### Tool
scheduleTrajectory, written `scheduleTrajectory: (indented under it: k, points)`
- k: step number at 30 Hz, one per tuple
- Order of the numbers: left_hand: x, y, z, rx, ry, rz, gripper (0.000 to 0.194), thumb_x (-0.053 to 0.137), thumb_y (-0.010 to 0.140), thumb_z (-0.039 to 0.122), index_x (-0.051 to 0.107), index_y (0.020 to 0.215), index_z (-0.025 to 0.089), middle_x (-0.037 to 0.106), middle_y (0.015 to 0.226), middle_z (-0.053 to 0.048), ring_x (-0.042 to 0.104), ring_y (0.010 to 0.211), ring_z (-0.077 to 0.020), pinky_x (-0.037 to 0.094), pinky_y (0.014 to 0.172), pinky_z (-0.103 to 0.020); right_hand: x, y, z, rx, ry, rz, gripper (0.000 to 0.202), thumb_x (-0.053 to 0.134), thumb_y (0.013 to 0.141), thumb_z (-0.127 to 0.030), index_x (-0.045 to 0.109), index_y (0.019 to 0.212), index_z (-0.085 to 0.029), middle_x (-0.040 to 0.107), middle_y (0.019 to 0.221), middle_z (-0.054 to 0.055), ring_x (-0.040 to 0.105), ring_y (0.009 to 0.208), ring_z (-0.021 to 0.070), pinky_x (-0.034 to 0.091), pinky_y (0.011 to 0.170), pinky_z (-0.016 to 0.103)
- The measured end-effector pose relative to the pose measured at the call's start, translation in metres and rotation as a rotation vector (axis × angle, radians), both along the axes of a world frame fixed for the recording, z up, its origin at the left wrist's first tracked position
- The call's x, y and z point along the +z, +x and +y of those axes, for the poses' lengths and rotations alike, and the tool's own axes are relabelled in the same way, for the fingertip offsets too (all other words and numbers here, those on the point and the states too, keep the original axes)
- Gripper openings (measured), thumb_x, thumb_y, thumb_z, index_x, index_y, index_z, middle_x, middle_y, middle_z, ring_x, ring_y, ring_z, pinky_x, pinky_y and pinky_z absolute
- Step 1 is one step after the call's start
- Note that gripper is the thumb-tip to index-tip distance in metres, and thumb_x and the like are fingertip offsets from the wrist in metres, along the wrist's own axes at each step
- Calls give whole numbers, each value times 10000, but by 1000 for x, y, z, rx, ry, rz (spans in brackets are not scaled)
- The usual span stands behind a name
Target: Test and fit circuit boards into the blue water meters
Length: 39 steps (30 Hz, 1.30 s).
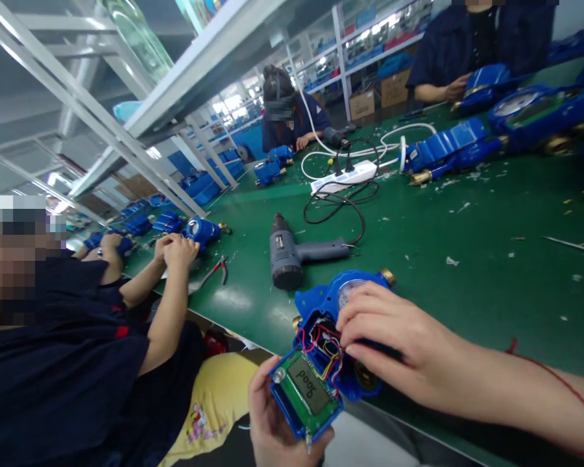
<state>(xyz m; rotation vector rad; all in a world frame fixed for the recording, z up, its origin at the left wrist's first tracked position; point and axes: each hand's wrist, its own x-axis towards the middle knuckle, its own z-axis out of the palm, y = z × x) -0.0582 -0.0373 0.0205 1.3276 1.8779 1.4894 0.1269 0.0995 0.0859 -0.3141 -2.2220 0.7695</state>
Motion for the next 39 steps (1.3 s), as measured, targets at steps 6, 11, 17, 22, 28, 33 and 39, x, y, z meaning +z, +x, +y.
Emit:
scheduleTrajectory:
  k: [6, 11, 17, 22, 28, 33, 39]
  points:
    - [-6, -6, -4, 12, 12, -17, 754, 708, 650, 690, 397, 1238, 335, 625, 1148, -50, 709, 941, -258, 623, 719, -349, -16, 0, -16, 32, 149, -83, 209, 433, 971, -96, 638, 931, -112, 599, 1083, 94, 441, 1043, 224, 406, 925, 363]
    - [-8, -14, -7, -18, -76, 118, 777, 630, 684, 738, 348, 1275, 320, 627, 1178, -82, 708, 952, -287, 619, 720, -370, -23, -8, -17, -6, 208, -141, 244, 419, 990, -121, 646, 905, -148, 582, 1022, 75, 428, 934, 214, 398, 797, 359]
    - [-11, 0, -1, 35, 12, -125, 796, 750, 583, 699, 414, 1201, 327, 607, 1071, -28, 688, 814, -207, 588, 610, -278, -20, -12, -18, -95, 318, -112, 348, 356, 1005, -119, 638, 803, -100, 583, 879, 93, 432, 807, 209, 401, 707, 349]
    - [-10, 17, 5, 83, 125, -368, 804, 875, 494, 547, 507, 1160, 289, 670, 968, 0, 675, 707, -163, 549, 546, -211, -7, -3, -6, -65, 291, -72, 261, 387, 998, -108, 625, 890, -107, 607, 998, 85, 489, 908, 200, 428, 830, 338]
    - [-14, 14, 6, 47, 213, -343, 731, 885, 520, 496, 549, 1143, 313, 677, 1099, -41, 708, 890, -235, 604, 664, -274, 8, -15, 47, -203, 209, -378, 255, 577, 932, -284, 619, 1116, -113, 610, 1135, 141, 558, 1070, 291, 447, 911, 458]
    - [-15, 1, 4, 8, 219, -310, 698, 894, 531, 468, 557, 1134, 372, 671, 1158, -11, 669, 1051, -245, 586, 849, -313, 12, -10, 40, -286, 141, -564, 261, 686, 863, -412, 631, 928, -165, 623, 872, 52, 595, 820, 254, 480, 691, 377]
    - [-13, -5, 5, -100, 208, -501, 700, 918, 513, 406, 572, 1120, 369, 659, 1220, -34, 659, 1094, -298, 575, 890, -390, 7, 18, -5, -585, 392, -494, 347, 806, 713, -402, 556, 777, -170, 529, 709, 32, 548, 605, 259, 453, 530, 390]
